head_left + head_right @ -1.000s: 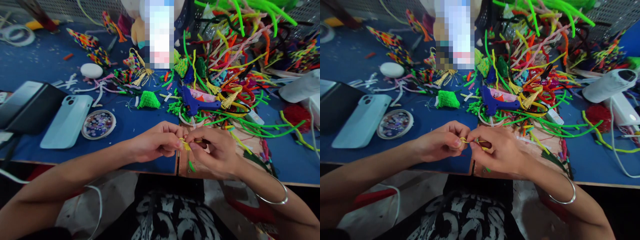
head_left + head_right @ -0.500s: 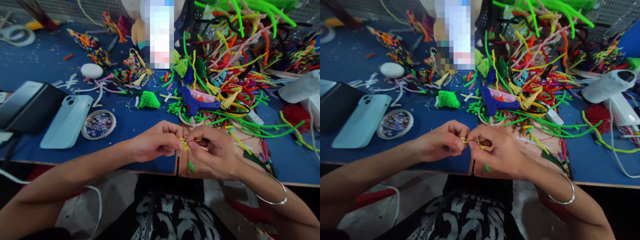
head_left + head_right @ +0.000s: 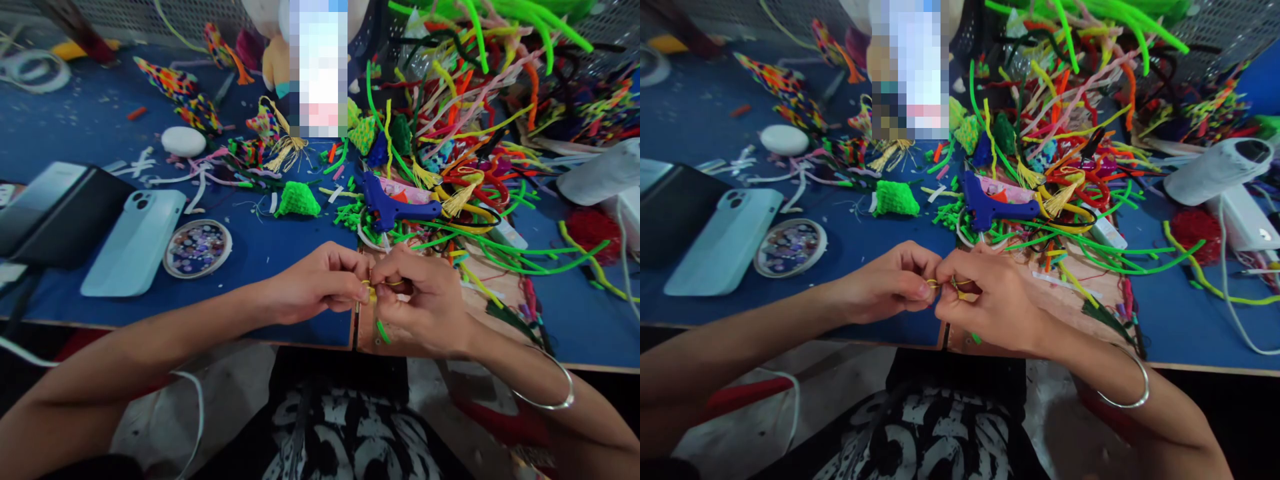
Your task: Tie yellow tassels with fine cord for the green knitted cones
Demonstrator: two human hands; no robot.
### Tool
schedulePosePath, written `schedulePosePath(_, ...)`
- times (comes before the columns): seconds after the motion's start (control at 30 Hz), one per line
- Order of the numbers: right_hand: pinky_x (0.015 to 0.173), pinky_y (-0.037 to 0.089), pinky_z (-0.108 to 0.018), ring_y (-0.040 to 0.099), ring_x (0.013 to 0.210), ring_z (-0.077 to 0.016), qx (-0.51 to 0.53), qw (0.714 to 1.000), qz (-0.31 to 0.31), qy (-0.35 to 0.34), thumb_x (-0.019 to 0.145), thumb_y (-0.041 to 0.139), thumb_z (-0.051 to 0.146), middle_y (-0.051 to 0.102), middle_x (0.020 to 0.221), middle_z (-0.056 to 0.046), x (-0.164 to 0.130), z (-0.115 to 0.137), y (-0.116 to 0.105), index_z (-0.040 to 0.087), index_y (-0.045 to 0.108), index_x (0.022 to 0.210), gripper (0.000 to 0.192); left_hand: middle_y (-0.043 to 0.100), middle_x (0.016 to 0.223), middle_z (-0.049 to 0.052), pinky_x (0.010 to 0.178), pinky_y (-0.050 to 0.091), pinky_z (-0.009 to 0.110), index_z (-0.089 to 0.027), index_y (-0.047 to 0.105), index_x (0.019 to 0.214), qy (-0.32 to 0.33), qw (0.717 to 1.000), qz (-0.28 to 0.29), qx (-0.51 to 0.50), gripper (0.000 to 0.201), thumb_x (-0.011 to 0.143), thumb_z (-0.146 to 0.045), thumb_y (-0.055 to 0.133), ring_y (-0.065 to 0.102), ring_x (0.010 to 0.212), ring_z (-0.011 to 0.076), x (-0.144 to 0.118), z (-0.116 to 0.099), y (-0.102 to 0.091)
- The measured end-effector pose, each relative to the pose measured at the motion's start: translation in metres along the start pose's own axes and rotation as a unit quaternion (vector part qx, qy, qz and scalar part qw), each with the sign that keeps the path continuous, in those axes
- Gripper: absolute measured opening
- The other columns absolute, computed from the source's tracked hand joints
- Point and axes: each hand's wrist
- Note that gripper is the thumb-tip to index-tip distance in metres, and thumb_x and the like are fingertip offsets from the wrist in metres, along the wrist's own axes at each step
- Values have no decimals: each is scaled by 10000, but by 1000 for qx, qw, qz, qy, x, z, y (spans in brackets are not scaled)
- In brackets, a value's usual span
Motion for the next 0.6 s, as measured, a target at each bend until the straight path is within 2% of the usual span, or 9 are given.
schedulePosePath(0.27, 450, 280, -159, 373, 481, -31, 68, 996, 21, 45, 746, 484, 51, 488, 590, 66, -1, -1, -3, 166, 583, 770, 153, 445, 416, -68, 366, 198, 152, -122, 495, 458, 9, 1000, -3, 4, 169, 515, -152, 651, 298, 345, 5, -3, -3, -1)
schedulePosePath(0.6, 575, 347, -197, 412, 520, -36, 27, 999, 26, 7, 817, 515, 113, 510, 575, 70, 0, 0, -6, 152, 596, 748, 113, 468, 405, -57, 370, 181, 164, -122, 535, 472, 16, 999, 17, -22, 132, 544, -111, 645, 300, 342, 8, -3, -4, -3)
Point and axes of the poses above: each hand's wrist, its own x-axis towards the middle knuckle, its own y-axis out of the palm, z = x × y
